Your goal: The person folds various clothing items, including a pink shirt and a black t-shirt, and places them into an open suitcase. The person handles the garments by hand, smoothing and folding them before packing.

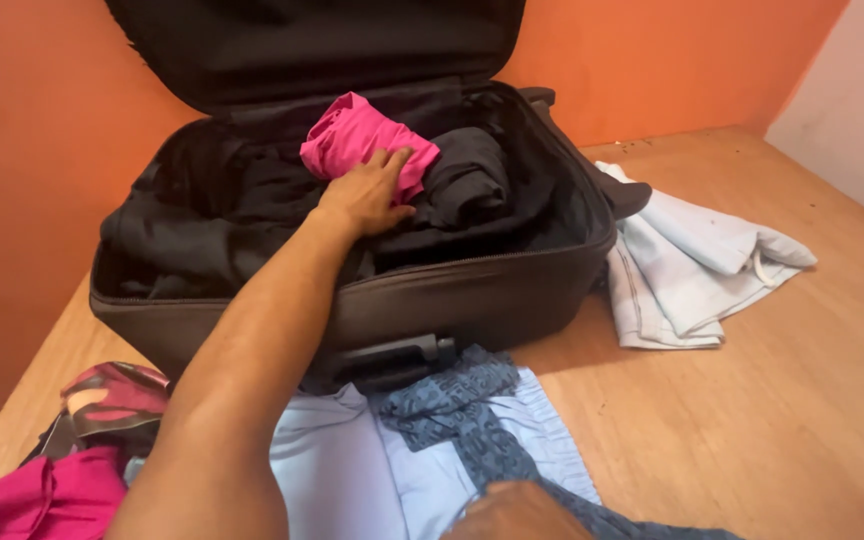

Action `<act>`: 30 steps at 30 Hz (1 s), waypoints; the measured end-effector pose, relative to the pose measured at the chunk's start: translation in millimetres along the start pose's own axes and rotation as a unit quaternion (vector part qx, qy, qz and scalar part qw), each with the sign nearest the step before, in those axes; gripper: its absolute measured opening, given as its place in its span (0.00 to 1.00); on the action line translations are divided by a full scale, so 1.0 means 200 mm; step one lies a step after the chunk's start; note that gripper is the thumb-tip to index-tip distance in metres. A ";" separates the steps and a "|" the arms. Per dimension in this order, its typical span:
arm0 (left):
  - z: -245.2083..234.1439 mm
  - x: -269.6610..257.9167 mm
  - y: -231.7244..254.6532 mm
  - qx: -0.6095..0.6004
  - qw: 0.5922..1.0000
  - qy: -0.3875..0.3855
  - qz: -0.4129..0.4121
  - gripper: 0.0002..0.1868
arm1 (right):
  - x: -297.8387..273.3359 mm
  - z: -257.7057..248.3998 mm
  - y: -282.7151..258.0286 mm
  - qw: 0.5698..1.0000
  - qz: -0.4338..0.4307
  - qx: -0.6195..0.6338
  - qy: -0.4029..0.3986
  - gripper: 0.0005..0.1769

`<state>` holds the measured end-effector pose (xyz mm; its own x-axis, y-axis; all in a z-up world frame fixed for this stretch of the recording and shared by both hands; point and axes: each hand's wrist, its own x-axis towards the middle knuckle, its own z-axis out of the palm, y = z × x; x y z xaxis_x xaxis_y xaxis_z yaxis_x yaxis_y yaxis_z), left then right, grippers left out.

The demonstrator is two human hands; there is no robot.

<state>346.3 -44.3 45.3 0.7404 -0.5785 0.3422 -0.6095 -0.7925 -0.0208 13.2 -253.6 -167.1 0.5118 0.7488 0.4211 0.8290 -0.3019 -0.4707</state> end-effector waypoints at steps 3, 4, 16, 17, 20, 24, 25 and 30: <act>0.01 0.02 -0.01 0.073 0.995 -0.044 -0.058 0.47 | -0.16 0.20 0.18 0.980 -0.101 -0.032 0.170 0.07; 0.01 0.03 -0.02 0.101 0.991 -0.050 -0.065 0.47 | -0.19 0.24 0.24 0.986 -0.098 -0.010 0.132 0.06; 0.17 0.11 -0.17 0.250 0.965 0.083 -0.009 0.10 | 0.04 -0.06 -0.05 0.998 -0.006 -0.021 -0.058 0.10; 0.15 0.08 -0.16 0.257 0.961 0.100 -0.007 0.09 | 0.06 -0.10 -0.10 0.998 -0.020 -0.024 -0.045 0.10; 0.00 -0.01 -0.14 0.211 0.960 0.182 0.035 0.08 | 0.14 -0.21 -0.24 0.998 -0.016 -0.044 -0.046 0.09; -0.12 -0.11 -0.11 0.109 0.957 0.259 0.066 0.05 | 0.21 -0.28 -0.32 0.995 0.013 -0.067 -0.079 0.12; -0.11 -0.11 -0.12 0.072 0.958 0.269 0.062 0.04 | 0.21 -0.28 -0.33 0.995 0.007 -0.063 -0.073 0.11; 0.08 -0.02 -0.27 -0.068 0.989 0.131 0.001 0.09 | 0.22 -0.27 -0.33 0.995 0.005 -0.068 -0.069 0.10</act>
<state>380.5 -3.3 31.2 0.6518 -0.4954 0.5743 -0.6560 -0.7482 0.0991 -6.6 -233.5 -75.8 0.4922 0.8162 0.3026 0.8518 -0.3800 -0.3606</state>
